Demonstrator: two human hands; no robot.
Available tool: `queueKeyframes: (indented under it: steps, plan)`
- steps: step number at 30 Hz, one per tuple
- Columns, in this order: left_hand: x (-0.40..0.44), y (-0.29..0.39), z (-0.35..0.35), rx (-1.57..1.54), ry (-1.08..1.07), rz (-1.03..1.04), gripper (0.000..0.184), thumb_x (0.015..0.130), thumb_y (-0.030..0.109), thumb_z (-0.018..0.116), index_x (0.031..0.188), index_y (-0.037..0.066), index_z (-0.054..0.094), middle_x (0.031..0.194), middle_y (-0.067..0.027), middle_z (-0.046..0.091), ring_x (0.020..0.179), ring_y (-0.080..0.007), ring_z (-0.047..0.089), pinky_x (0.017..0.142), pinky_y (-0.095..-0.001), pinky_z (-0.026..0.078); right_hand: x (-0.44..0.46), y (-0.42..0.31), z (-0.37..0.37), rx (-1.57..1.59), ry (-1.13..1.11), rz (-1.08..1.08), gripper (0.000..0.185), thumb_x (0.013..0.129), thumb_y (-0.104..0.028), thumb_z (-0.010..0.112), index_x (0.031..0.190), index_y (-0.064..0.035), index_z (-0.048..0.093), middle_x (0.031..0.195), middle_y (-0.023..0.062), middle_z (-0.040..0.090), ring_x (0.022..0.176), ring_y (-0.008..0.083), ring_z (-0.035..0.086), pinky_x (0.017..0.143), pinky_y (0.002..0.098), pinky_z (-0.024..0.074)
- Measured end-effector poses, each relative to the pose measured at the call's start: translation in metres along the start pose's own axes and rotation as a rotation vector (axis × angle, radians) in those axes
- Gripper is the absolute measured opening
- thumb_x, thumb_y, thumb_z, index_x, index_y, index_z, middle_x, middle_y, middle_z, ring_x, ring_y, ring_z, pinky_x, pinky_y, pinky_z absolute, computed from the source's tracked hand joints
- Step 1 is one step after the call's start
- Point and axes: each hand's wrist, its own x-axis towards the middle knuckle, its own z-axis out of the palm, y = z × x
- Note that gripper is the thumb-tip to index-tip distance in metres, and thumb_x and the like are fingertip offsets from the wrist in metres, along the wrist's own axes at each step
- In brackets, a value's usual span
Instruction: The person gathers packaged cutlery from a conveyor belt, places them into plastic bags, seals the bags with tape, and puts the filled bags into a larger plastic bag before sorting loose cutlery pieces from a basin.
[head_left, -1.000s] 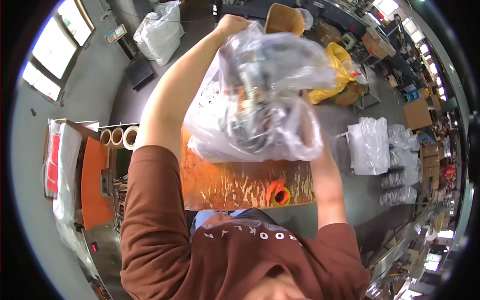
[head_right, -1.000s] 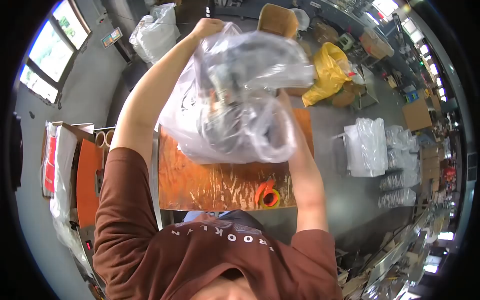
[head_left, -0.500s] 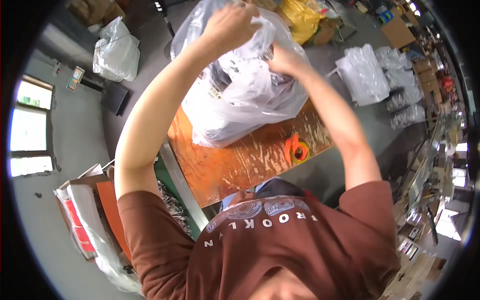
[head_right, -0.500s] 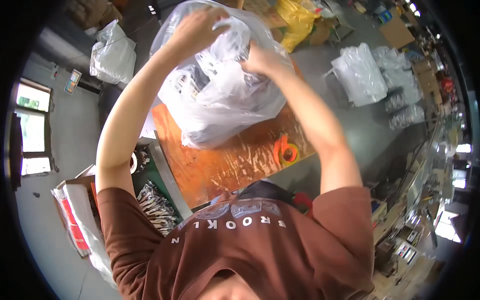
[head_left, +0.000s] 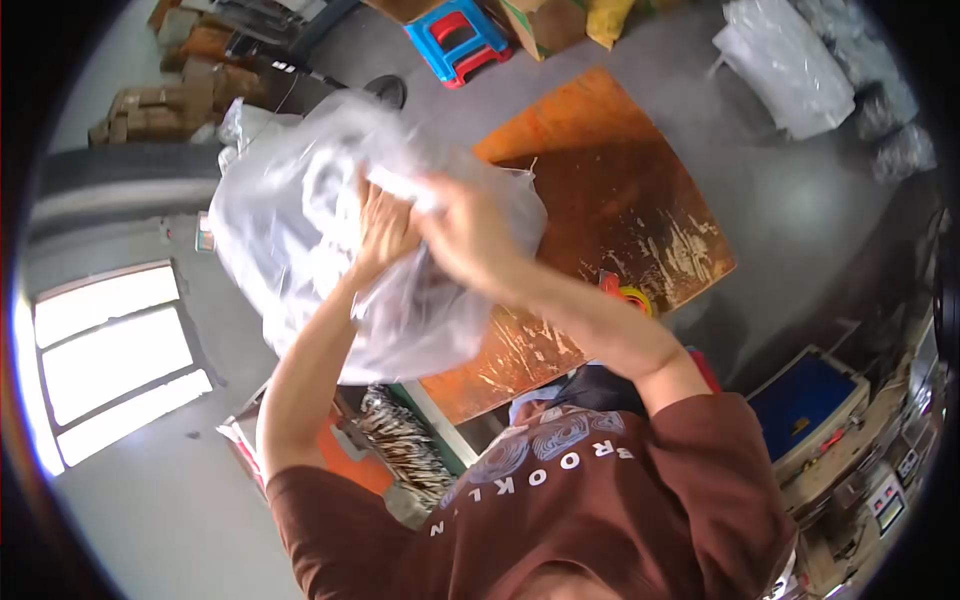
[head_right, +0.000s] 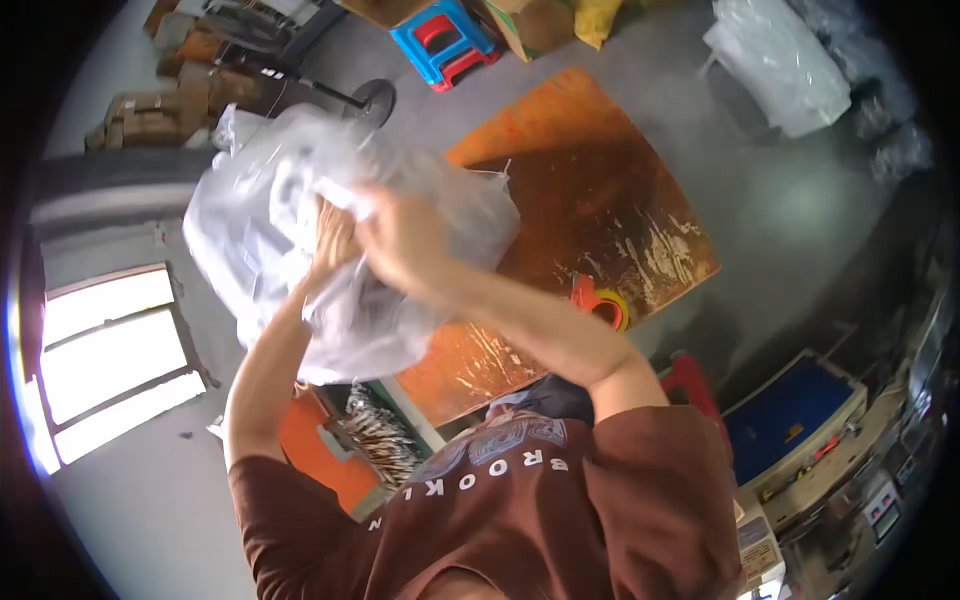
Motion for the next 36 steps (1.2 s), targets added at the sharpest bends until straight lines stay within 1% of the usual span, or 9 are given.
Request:
queueKeyframes:
  steps: [17,23,24,26,27,28,31,35,36]
  plan:
    - [0.033,0.029,0.010,0.092,-0.241,-0.003,0.031,0.078,0.018,0.060,0.106,0.006,0.060,0.121,-0.0127,0.053,0.122,-0.0311,0.042,0.109,-0.0528,0.020,0.003,0.018,-0.024,0.275,-0.356,-0.095,0.048,0.078,-0.004,0.059,0.125,-0.0031,0.051,0.092,0.0197,0.064,0.076,0.0309,0.065,0.066,0.0387,0.0495]
    - [0.057,0.055,-0.020,0.108,-0.212,0.017,0.028,0.077,0.016,0.062,0.103,0.007,0.062,0.118,-0.0121,0.055,0.120,-0.0308,0.044,0.109,-0.0524,0.021,0.050,0.034,-0.042,0.814,-0.504,0.359,0.045,0.088,-0.035,0.062,0.120,-0.0055,0.054,0.081,0.0056,0.062,0.068,0.0158,0.061,0.060,0.0311,0.0506]
    - [0.057,0.058,-0.038,0.122,-0.184,0.019,0.027,0.077,0.016,0.062,0.103,0.007,0.062,0.117,-0.0120,0.055,0.120,-0.0308,0.044,0.109,-0.0524,0.022,0.069,0.030,-0.065,1.030,-0.575,0.819,0.042,0.088,-0.038,0.061,0.116,-0.0074,0.056,0.070,0.0029,0.060,0.056,0.0139,0.058,0.051,0.0308,0.0504]
    - [0.023,0.037,-0.059,0.149,0.055,0.002,0.021,0.074,0.012,0.067,0.094,0.009,0.064,0.110,-0.0096,0.057,0.114,-0.0293,0.047,0.106,-0.0481,0.028,0.078,0.044,-0.074,0.919,-0.534,0.772,0.042,0.090,-0.043,0.057,0.107,-0.0051,0.059,0.069,0.0029,0.060,0.055,0.0106,0.057,0.044,0.0254,0.0463]
    - [0.005,0.040,-0.091,0.221,0.086,-0.409,0.029,0.073,0.016,0.071,0.100,0.008,0.062,0.110,-0.0092,0.057,0.113,-0.0295,0.048,0.103,-0.0445,0.032,0.081,0.023,-0.089,0.626,-0.574,0.847,0.041,0.088,-0.040,0.060,0.110,-0.0051,0.062,0.089,0.0045,0.064,0.078,0.0134,0.063,0.061,0.0272,0.0517]
    - [-0.015,0.039,-0.118,0.392,0.206,-0.583,0.038,0.076,0.022,0.070,0.109,0.007,0.058,0.112,-0.0117,0.057,0.112,-0.0308,0.047,0.102,-0.0447,0.033,0.078,0.013,-0.086,0.419,-0.448,0.536,0.043,0.087,-0.046,0.059,0.090,-0.0041,0.065,0.066,0.0026,0.060,0.057,0.0114,0.057,0.047,0.0264,0.0426]
    - [-0.133,0.007,-0.128,0.627,0.491,-1.139,0.070,0.078,0.038,0.072,0.127,-0.002,0.043,0.126,-0.0233,0.047,0.123,-0.0360,0.041,0.107,-0.0471,0.027,0.078,-0.032,-0.084,0.009,-0.127,-0.363,0.031,0.096,-0.029,0.051,0.096,-0.0007,0.063,0.065,0.0126,0.058,0.057,0.0185,0.054,0.056,0.0316,0.0430]
    - [-0.225,0.004,-0.119,-1.587,0.359,-1.589,0.051,0.085,0.028,0.067,0.120,-0.004,0.049,0.110,-0.0180,0.059,0.092,-0.0264,0.062,0.078,-0.0373,0.053,0.080,-0.106,-0.098,-0.261,-0.054,-0.715,0.021,0.092,-0.022,0.057,0.093,-0.0034,0.066,0.078,0.0150,0.065,0.068,0.0284,0.064,0.064,0.0309,0.0478]
    - [-0.240,-0.011,-0.126,-1.564,0.518,-1.567,0.039,0.087,0.023,0.064,0.114,-0.002,0.052,0.101,-0.0141,0.061,0.081,-0.0230,0.063,0.065,-0.0315,0.052,0.092,-0.120,-0.100,-0.315,0.002,-0.765,0.020,0.091,-0.022,0.058,0.093,-0.0041,0.067,0.078,0.0136,0.066,0.070,0.0271,0.065,0.064,0.0304,0.0479]
